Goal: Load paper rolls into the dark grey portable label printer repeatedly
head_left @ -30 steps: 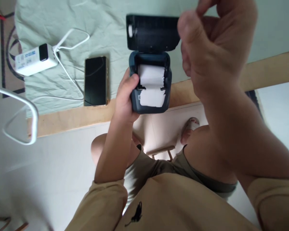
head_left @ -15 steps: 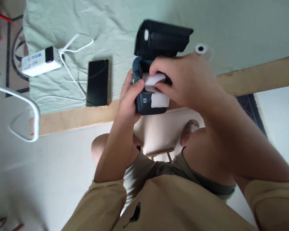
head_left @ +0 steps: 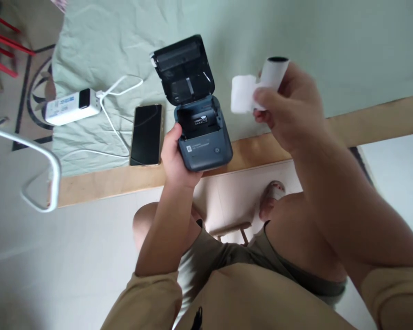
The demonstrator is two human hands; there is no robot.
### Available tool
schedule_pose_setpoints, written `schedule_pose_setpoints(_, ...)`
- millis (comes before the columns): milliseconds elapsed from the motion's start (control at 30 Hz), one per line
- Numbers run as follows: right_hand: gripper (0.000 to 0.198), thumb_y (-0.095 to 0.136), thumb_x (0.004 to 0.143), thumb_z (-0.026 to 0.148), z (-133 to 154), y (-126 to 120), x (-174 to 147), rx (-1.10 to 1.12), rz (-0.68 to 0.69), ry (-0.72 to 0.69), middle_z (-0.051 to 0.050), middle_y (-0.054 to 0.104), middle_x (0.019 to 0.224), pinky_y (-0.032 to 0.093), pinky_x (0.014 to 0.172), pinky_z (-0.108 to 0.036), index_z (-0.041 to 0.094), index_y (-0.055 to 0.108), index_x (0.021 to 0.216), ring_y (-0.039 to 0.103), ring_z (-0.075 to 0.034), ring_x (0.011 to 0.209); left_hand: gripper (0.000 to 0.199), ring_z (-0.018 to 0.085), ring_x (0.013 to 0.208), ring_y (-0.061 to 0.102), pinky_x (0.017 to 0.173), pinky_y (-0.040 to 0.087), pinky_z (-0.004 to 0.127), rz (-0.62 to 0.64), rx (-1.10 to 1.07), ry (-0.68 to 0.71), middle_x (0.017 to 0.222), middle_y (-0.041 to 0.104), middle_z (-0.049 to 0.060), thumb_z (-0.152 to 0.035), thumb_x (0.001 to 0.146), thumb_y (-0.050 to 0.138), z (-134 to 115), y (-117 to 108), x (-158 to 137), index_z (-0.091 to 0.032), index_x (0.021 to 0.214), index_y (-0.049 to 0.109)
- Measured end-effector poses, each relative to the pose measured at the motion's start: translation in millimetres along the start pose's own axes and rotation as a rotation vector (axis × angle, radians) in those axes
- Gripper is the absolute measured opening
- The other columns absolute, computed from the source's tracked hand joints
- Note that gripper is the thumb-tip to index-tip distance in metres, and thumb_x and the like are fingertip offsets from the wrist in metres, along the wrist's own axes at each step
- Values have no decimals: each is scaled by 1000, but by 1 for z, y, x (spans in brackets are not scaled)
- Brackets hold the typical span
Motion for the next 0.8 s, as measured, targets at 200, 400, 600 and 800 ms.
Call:
schedule_pose_setpoints(200,24,67,74,25,-2,11,-12,-352,43,-203,-5,60,97,50,72,-30,24,57,96,56,-17,90,30,13,81,70,79,57,26,23,-39,70,85,74,-1,-44,86,54,-4,1,1,-20,87,72)
schedule_pose_setpoints(400,41,59,77,18,-5,27,-21,-780,162,-205,-8,67,97,48,87,-51,23,52,117,63,-28,88,30,16,84,70,83,58,29,42,-37,50,90,74,0,-44,85,54,-2,3,0,-21,89,73)
schedule_pose_setpoints(600,43,55,85,20,49,1,-40,-818,-49,-512,-5,60,129,46,103,-40,23,52,128,58,-24,116,32,22,107,67,92,56,33,1,70,45,94,73,4,-49,84,52,-3,5,-3,-24,92,70)
schedule_pose_setpoints(800,47,66,81,38,14,-37,-12,-935,-137,-177,-15,51,126,41,106,-47,22,60,124,53,-32,115,34,24,113,65,98,53,34,-23,86,54,103,72,4,-51,85,50,-3,4,-4,-22,85,68)
Point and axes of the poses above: each hand's wrist, its own x-axis towards the middle knuckle, its own y-axis out of the palm, z = x × y, the point moved 6 cm from there along x, towards the middle knuckle
